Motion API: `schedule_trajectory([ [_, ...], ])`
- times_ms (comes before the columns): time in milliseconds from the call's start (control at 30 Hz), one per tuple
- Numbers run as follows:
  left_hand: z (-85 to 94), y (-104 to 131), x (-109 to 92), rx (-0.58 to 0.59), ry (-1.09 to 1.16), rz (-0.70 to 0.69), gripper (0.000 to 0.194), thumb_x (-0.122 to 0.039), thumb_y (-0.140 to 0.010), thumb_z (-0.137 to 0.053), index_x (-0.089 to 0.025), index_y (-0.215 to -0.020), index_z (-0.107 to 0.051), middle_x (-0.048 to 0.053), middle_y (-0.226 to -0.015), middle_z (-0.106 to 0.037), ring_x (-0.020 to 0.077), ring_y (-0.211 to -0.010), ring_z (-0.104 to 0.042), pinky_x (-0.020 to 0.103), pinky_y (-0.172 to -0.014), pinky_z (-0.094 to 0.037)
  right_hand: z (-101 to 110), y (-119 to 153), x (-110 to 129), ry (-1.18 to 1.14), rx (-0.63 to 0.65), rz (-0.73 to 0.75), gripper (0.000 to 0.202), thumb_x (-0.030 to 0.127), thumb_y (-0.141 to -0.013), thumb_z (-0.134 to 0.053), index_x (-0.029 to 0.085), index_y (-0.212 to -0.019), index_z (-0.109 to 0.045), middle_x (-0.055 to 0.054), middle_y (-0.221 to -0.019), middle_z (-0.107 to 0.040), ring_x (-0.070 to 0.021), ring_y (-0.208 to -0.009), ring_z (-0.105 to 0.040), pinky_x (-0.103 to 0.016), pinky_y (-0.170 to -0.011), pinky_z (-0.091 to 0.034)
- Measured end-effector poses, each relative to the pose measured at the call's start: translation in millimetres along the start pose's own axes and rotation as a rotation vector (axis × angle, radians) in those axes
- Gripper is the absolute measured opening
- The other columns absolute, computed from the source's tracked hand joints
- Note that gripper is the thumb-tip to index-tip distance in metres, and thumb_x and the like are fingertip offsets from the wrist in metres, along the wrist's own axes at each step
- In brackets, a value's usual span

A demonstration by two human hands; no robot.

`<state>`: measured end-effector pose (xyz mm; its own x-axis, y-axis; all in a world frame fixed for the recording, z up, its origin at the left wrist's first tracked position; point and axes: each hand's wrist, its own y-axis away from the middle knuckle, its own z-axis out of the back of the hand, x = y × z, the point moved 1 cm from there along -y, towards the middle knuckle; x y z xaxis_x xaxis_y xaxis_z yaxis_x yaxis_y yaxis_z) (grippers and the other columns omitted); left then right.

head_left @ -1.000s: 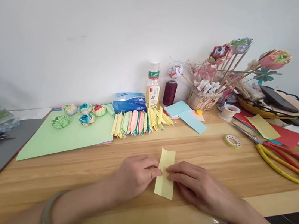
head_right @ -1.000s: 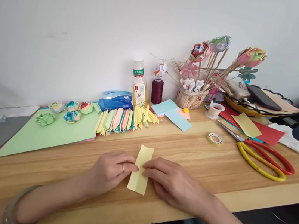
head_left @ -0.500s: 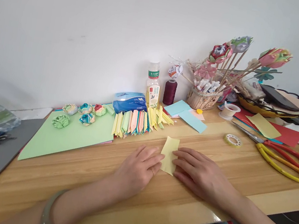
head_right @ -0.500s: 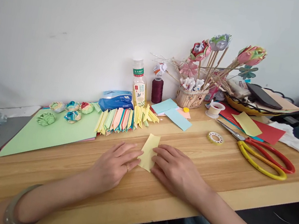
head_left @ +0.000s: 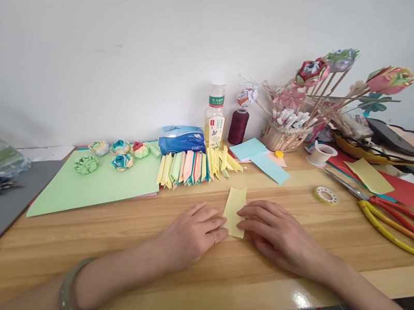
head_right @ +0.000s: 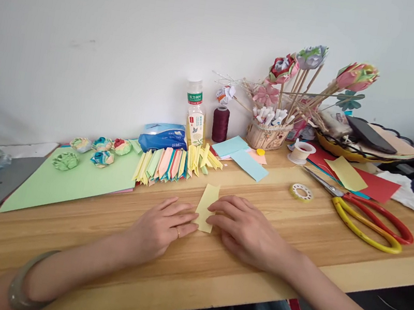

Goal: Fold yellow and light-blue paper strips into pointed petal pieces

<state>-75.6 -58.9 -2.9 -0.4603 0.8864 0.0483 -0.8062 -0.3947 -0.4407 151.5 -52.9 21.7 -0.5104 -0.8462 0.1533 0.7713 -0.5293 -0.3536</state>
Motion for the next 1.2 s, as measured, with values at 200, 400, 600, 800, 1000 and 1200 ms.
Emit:
schedule_trajectory([
  [200,2.9,-3,-1,-0.03,-0.026,-0.014,0.028,-0.015,-0.096,-0.035,-0.016,-0.101,-0.063,0.007,-0.106,-0.066,0.0208,-0.107,-0.053,0.04,-0.094,-0.039,-1,-4,-1,-0.054,0.0,-0.046,0.02,0.022,-0.092,-0.045,0.019,-0.085,-0.063,-0.006,-0.085,-0.063,-0.0183,-0.083,-0.053,-0.032,-0.071,-0.042],
  [400,3.0,-7,-5,-0.065,-0.046,-0.018,0.026,-0.016,-0.096,-0.038,-0.016,-0.096,-0.064,0.004,-0.104,-0.066,0.02,-0.105,-0.054,0.038,-0.092,-0.041,1,-11,1,-0.186,0.13,-0.221,0.015,0.02,-0.09,-0.047,0.019,-0.081,-0.059,-0.005,-0.084,-0.06,-0.0177,-0.079,-0.054,-0.029,-0.067,-0.044],
  [600,4.6,-9,-7,-0.026,-0.07,-0.055,0.025,-0.013,-0.096,-0.038,-0.012,-0.096,-0.063,0.004,-0.089,-0.066,0.0181,-0.098,-0.055,0.035,-0.089,-0.043,-5,-17,2,-0.22,0.143,-0.346,0.014,0.018,-0.088,-0.046,0.019,-0.076,-0.054,-0.003,-0.081,-0.058,-0.0157,-0.071,-0.054,-0.026,-0.061,-0.043],
  [800,1.8,-9,-7,-0.033,-0.075,-0.053,0.021,-0.013,-0.095,-0.042,-0.012,-0.094,-0.063,0.003,-0.087,-0.064,0.0179,-0.096,-0.055,0.033,-0.087,-0.044,-11,-19,3,-0.151,0.173,-0.373,0.015,0.019,-0.09,-0.044,0.018,-0.079,-0.053,-0.005,-0.082,-0.058,-0.016,-0.07,-0.055,-0.026,-0.061,-0.043],
  [1000,-0.5,-9,-8,0.003,-0.068,-0.065,0.018,-0.011,-0.093,-0.043,-0.011,-0.093,-0.062,0.005,-0.086,-0.063,0.0165,-0.092,-0.056,0.031,-0.083,-0.046,-13,-20,3,-0.061,0.16,-0.367,0.013,0.019,-0.09,-0.045,0.018,-0.082,-0.056,-0.006,-0.084,-0.059,-0.0174,-0.072,-0.057,-0.027,-0.06,-0.042],
  [1200,0.5,-9,-9,0.006,-0.045,-0.03,0.021,-0.011,-0.095,-0.04,-0.009,-0.102,-0.059,0.006,-0.088,-0.062,0.018,-0.093,-0.054,0.031,-0.082,-0.046,-13,-22,4,-0.035,0.184,-0.368,0.012,0.018,-0.089,-0.047,0.018,-0.079,-0.054,-0.004,-0.082,-0.059,-0.0162,-0.069,-0.056,-0.026,-0.057,-0.041],
])
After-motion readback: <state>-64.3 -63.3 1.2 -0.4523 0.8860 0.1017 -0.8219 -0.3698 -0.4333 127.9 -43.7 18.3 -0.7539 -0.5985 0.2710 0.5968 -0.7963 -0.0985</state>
